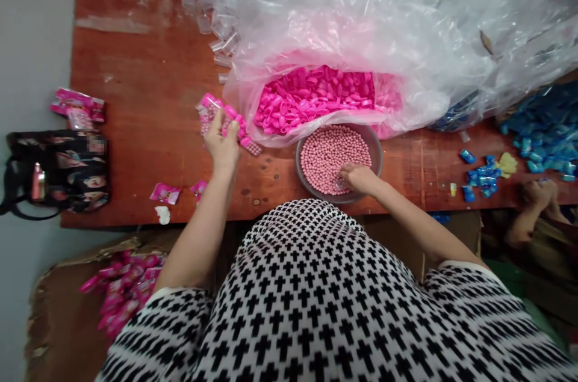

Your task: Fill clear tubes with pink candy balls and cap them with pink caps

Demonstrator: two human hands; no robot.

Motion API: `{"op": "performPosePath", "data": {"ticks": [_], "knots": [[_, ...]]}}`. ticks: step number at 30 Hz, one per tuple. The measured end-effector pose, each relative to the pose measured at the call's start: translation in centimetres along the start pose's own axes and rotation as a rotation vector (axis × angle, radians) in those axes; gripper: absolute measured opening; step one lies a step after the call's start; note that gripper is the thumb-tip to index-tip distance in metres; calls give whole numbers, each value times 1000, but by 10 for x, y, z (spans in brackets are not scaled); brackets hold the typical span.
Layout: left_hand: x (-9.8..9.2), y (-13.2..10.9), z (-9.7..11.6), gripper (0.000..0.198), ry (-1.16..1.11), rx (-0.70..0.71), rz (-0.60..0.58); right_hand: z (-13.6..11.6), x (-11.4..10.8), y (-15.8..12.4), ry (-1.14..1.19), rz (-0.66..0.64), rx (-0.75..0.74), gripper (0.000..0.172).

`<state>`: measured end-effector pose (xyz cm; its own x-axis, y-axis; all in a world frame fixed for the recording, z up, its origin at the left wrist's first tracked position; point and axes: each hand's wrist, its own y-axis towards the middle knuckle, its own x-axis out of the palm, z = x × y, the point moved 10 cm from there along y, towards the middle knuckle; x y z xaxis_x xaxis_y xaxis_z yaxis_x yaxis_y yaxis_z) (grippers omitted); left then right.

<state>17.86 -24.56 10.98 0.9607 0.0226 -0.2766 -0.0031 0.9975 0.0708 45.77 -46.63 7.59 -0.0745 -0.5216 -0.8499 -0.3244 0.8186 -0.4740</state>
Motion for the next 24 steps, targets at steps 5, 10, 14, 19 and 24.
{"op": "performPosePath", "data": {"ticks": [5, 10, 14, 19, 24], "knots": [[71, -64, 20, 32, -72, -45, -276, 1, 15, -1, -71, -12, 91, 16], [154, -132, 50, 16, 44, 37, -673, 29, 6, 3, 388, 42, 228, 24], [182, -150, 60, 14, 67, 107, -811, 34, -8, 5, 881, 271, 149, 37], [184, -138, 55, 13, 51, 105, -784, 27, -24, 18, 869, 360, 46, 34], [178, -128, 44, 13, 12, -20, -745, 26, -39, 33, 836, 364, -17, 29]]}}
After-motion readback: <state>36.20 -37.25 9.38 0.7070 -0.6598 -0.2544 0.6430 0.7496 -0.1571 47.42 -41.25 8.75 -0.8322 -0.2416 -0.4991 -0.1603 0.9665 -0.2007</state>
